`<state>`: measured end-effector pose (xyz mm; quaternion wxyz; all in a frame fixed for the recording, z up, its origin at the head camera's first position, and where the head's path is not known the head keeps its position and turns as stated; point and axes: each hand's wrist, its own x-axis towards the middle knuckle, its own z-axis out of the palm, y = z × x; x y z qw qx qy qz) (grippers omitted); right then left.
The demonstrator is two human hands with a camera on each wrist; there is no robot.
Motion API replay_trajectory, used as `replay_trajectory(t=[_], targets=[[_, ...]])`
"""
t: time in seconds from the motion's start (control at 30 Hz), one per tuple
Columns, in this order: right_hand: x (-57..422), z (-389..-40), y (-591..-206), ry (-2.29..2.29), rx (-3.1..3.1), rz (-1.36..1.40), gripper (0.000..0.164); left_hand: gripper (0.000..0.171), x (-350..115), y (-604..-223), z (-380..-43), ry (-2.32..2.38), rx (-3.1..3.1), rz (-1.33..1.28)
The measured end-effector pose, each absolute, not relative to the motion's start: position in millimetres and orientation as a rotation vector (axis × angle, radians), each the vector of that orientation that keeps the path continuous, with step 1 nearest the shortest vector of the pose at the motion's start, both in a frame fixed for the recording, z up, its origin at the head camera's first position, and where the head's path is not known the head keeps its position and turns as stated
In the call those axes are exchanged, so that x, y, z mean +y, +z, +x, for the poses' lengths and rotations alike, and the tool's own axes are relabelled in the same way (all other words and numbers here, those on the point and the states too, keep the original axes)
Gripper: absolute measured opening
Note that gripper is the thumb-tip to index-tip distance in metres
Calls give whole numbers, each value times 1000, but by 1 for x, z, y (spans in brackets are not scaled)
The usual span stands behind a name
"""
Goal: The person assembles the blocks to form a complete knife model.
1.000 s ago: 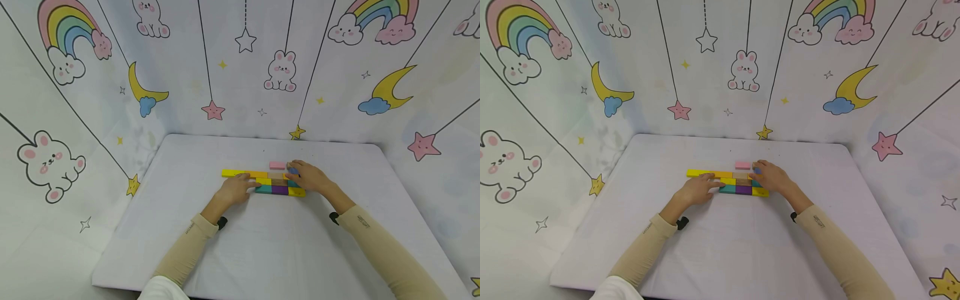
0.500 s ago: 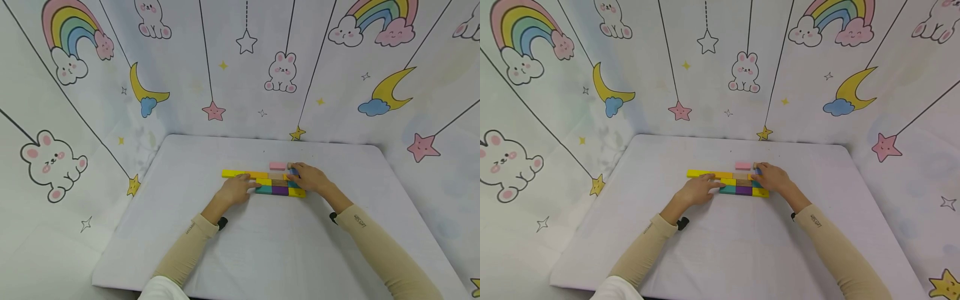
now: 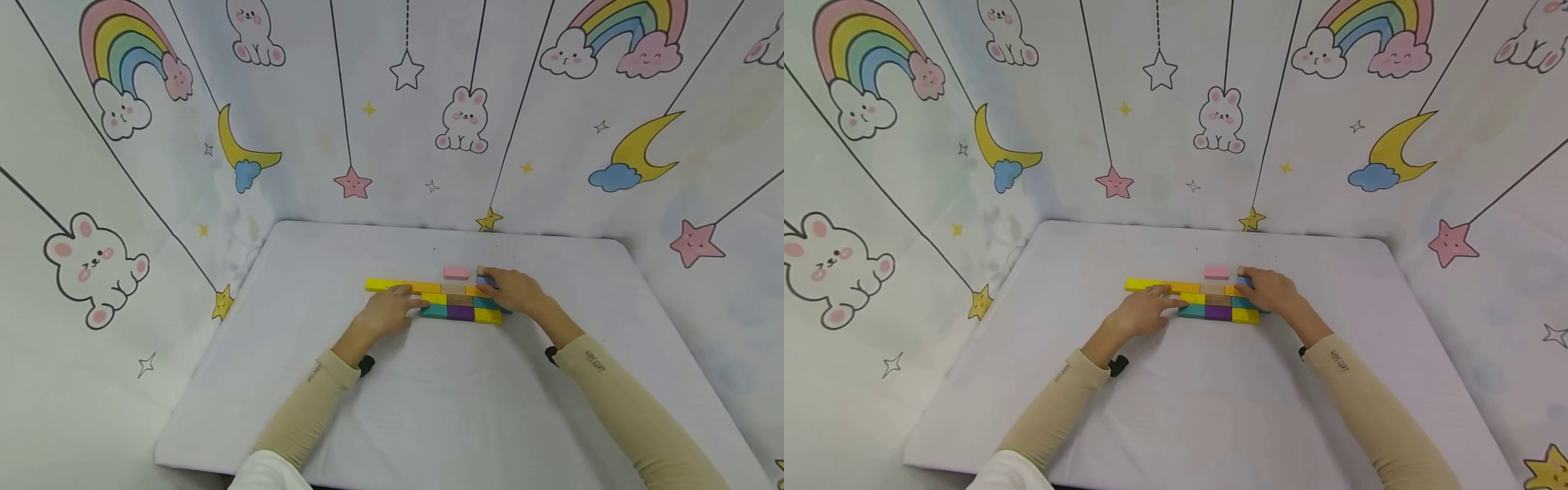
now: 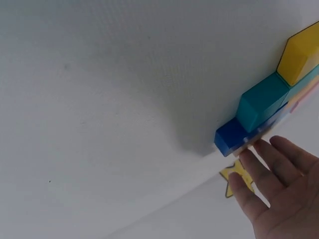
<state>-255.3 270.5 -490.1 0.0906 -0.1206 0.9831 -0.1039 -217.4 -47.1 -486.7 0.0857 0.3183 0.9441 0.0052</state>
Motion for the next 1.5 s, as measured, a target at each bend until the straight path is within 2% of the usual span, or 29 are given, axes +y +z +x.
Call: replay_trajectory(t=[0.87,1.5], targets=[[300,-254,-492,-192,2938,-325,64,50,-47,-486,-218,6,2814,954],[330,-234,-486,-208,2960,-342,48,50,-48,-489,-219,20,2809,947]])
